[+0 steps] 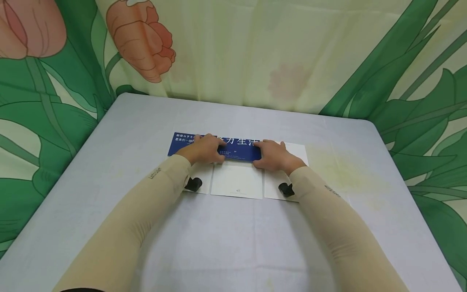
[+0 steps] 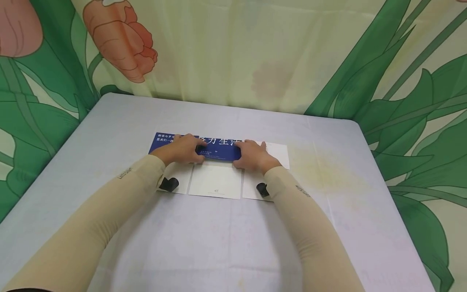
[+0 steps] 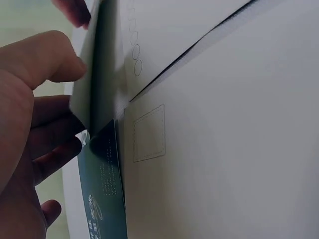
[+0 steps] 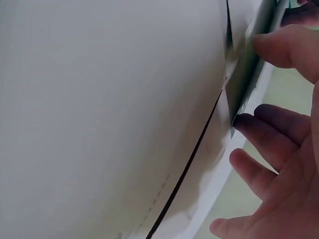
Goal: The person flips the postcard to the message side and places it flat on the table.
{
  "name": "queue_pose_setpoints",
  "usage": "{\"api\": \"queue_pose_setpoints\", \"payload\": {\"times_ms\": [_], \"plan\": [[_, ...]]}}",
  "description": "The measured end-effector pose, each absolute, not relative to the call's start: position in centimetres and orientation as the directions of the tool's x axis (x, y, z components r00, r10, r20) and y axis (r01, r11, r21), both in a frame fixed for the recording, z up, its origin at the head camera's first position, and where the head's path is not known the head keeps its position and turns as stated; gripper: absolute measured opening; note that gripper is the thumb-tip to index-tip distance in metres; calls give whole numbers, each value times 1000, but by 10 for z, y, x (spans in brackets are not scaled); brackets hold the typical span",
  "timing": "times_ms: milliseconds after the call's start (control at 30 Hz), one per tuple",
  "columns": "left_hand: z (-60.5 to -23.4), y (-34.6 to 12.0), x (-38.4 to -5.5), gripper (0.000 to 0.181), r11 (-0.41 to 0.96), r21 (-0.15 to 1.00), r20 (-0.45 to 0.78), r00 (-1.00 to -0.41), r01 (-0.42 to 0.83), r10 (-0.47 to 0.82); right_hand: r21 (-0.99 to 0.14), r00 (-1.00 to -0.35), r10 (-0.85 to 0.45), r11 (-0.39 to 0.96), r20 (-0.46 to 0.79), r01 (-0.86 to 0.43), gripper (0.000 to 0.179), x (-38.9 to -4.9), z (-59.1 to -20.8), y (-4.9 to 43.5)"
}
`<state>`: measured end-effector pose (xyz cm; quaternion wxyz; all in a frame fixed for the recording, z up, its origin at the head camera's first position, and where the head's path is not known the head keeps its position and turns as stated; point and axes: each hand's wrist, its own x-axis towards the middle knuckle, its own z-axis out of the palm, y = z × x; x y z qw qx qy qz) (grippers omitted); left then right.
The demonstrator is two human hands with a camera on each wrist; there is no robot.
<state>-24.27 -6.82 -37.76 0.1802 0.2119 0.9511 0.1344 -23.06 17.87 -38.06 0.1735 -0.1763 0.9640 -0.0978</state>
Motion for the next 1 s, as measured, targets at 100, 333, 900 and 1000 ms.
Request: {"api": "queue_pose_setpoints", "payload": {"times_ms": [100, 333, 900, 1000], "plan": [[-377, -68, -242, 57, 870, 334, -273, -847, 362, 457, -280, -885, -382, 910, -268, -307, 70, -230, -380, 178], [-381, -66, -238, 62, 870, 316, -250, -851, 379, 461, -336, -896, -382, 894, -224, -297, 60, -227, -378, 177], [-381, -65, -236, 52, 861, 423, -111, -927, 281, 357, -480, -953, -277, 857, -124, -186, 44, -224, -376, 183], [-379, -65, -235, 48, 840, 480, -76, -941, 255, 329, -522, -962, -255, 837, -102, -167, 41, -223, -375, 185]]}}
